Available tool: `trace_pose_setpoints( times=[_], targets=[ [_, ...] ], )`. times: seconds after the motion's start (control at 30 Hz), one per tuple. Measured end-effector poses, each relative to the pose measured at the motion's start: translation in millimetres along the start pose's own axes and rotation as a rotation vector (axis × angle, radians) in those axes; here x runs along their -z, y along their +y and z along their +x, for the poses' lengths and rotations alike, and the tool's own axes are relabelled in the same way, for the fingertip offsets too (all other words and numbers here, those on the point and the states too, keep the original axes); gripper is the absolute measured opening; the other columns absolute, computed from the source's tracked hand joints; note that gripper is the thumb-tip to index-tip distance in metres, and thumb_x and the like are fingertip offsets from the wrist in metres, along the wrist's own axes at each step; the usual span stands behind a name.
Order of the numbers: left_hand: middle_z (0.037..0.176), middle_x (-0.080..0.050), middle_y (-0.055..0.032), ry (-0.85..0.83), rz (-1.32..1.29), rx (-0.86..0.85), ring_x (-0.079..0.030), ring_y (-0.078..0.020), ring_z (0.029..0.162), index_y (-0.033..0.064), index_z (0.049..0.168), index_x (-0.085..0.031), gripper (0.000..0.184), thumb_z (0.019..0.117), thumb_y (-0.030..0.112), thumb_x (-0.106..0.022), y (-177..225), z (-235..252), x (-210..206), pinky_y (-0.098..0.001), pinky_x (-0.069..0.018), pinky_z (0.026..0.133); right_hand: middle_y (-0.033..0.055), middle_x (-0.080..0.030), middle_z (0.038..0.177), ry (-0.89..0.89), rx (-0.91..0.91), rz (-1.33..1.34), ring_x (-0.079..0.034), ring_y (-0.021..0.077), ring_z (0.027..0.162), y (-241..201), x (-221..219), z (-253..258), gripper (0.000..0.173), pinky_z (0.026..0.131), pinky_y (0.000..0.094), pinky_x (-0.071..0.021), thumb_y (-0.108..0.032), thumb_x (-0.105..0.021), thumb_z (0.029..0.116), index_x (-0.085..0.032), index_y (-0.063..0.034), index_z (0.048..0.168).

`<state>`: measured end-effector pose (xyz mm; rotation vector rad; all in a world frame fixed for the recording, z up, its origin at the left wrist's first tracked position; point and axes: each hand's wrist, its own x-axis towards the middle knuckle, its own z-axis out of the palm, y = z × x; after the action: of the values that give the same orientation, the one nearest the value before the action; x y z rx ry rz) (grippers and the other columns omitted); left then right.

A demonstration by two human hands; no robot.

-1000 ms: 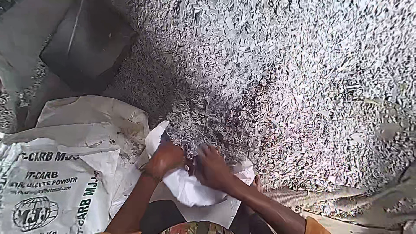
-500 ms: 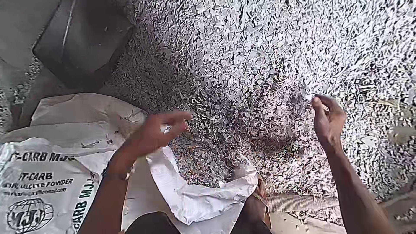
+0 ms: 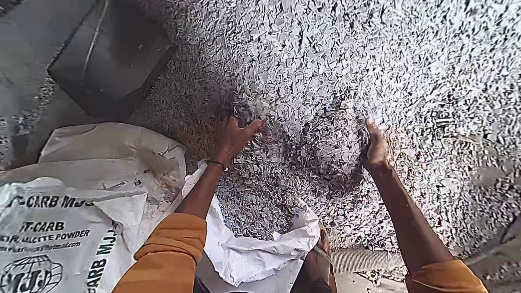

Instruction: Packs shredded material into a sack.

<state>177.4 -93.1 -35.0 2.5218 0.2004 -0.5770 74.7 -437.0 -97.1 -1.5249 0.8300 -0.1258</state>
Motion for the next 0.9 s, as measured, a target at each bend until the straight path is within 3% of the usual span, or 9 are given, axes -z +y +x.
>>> trace_pose_setpoints(
  times=[0.17, 0.33, 0.37, 0.43, 0.53, 0.6, 0.7, 0.8, 0.9],
  targets=[
    [0.119, -0.06, -0.0356, -0.17, -0.053, -0.079, -0.058, -0.0488, 0.116, -0.0149, 0.123, -0.057, 0.073, 0.0967, 0.053, -0.065, 6.5, 19.5, -2.1, -0.0672, -0.043, 0.099, 0.0056, -0.053, 0.143, -0.044, -0.009, 0.08, -0.049, 0.0039, 0.127, -1.3, -34.7, -42.2, 0.053, 0.107, 0.0269, -0.0413, -0.041, -0.028, 0.112, -0.045, -0.0054, 0.147],
    [0.143, -0.054, -0.0264, -0.328, 0.072, -0.294, -0.053, -0.0438, 0.131, 0.0002, 0.144, -0.051, 0.072, 0.0955, 0.051, -0.067, -15.2, -12.1, 20.4, -0.0637, -0.0425, 0.105, 0.0045, -0.056, 0.138, -0.048, -0.039, 0.102, -0.052, -0.0002, 0.122, -1.2, -46.6, -52.2, 0.048, 0.103, 0.0215, -0.0433, -0.034, -0.028, 0.1127, -0.049, -0.0029, 0.143],
    [0.149, -0.05, -0.0242, -0.316, 0.275, -0.328, -0.048, -0.0452, 0.137, 0.005, 0.148, -0.051, 0.076, 0.0936, 0.056, -0.068, -11.4, -33.4, 26.1, -0.0679, -0.0388, 0.107, 0.0044, -0.055, 0.14, -0.071, -0.039, 0.09, -0.051, -0.0006, 0.124, -2.0, -46.2, -52.5, 0.048, 0.105, 0.021, -0.0423, -0.034, -0.028, 0.1128, -0.048, -0.003, 0.145],
    [0.162, -0.034, -0.0243, -0.268, 0.604, -0.403, -0.023, -0.0581, 0.148, 0.015, 0.153, -0.05, 0.085, 0.0861, 0.062, -0.071, -14.7, -92.8, 28.0, -0.086, -0.0141, 0.107, 0.0031, -0.057, 0.137, -0.097, -0.06, 0.076, -0.052, -0.0001, 0.122, -3.7, -45.0, -52.6, 0.048, 0.104, 0.0228, -0.0421, -0.036, -0.032, 0.1119, -0.05, -0.0046, 0.143],
    [0.152, -0.052, -0.0179, -0.373, 0.639, -0.524, -0.022, -0.0626, 0.146, 0.0259, 0.14, -0.066, 0.095, 0.0526, 0.046, -0.098, -55.9, -178.1, 17.7, -0.092, -0.0029, 0.102, -0.0028, -0.061, 0.123, -0.168, -0.086, 0.038, -0.055, -0.0025, 0.111, -5.9, -41.4, -51.5, 0.044, 0.097, 0.0217, -0.0456, -0.04, -0.037, 0.1099, -0.056, -0.0096, 0.136],
    [0.137, -0.064, -0.02, -0.548, 0.646, -0.413, -0.026, -0.0604, 0.146, 0.0173, 0.129, -0.074, 0.063, 0.0684, 0.011, -0.09, -82.4, -206.4, 0.1, -0.0856, 0.0018, 0.109, 0.0032, -0.06, 0.13, -0.237, -0.094, 0.011, -0.054, 0.0035, 0.117, -7.4, -42.0, -52.4, 0.045, 0.101, 0.027, -0.0429, -0.039, -0.041, 0.1084, -0.055, -0.0062, 0.137],
    [0.096, -0.074, -0.0228, -0.615, 0.643, -0.488, -0.066, -0.0517, 0.107, 0.001, 0.102, -0.078, 0.024, 0.0847, -0.012, -0.067, -95.0, -205.8, -10.6, -0.0783, -0.0162, 0.114, 0.0055, -0.059, 0.134, -0.384, -0.087, -0.005, -0.053, 0.0035, 0.12, -11.9, -52.7, -61.3, 0.043, 0.104, 0.0249, -0.042, -0.031, -0.042, 0.1086, -0.052, -0.0032, 0.14],
    [0.076, -0.072, -0.0099, -0.383, 0.545, -0.808, -0.073, -0.0329, 0.076, 0.0105, 0.08, -0.078, 0.015, 0.0695, -0.001, -0.079, -72.9, -186.2, 17.8, -0.0712, -0.0457, 0.098, -0.0009, -0.063, 0.113, -0.579, -0.111, -0.027, -0.057, -0.0014, 0.102, -5.3, -69.0, -72.1, 0.038, 0.091, 0.0205, -0.0482, -0.031, -0.044, 0.1069, -0.057, -0.0049, 0.13],
    [0.081, -0.072, -0.0029, -0.166, 0.473, -0.998, -0.073, -0.0257, 0.078, 0.0195, 0.076, -0.076, 0.008, 0.0738, 0.016, -0.07, -58.1, -178.7, 31.8, -0.0605, -0.0521, 0.091, -0.0017, -0.065, 0.101, -0.783, -0.224, 0.0, -0.062, -0.0011, 0.089, -5.7, -92.8, -92.1, 0.038, 0.08, 0.0205, -0.0536, -0.029, -0.052, 0.1036, -0.053, -0.0014, 0.13]
  ],
)
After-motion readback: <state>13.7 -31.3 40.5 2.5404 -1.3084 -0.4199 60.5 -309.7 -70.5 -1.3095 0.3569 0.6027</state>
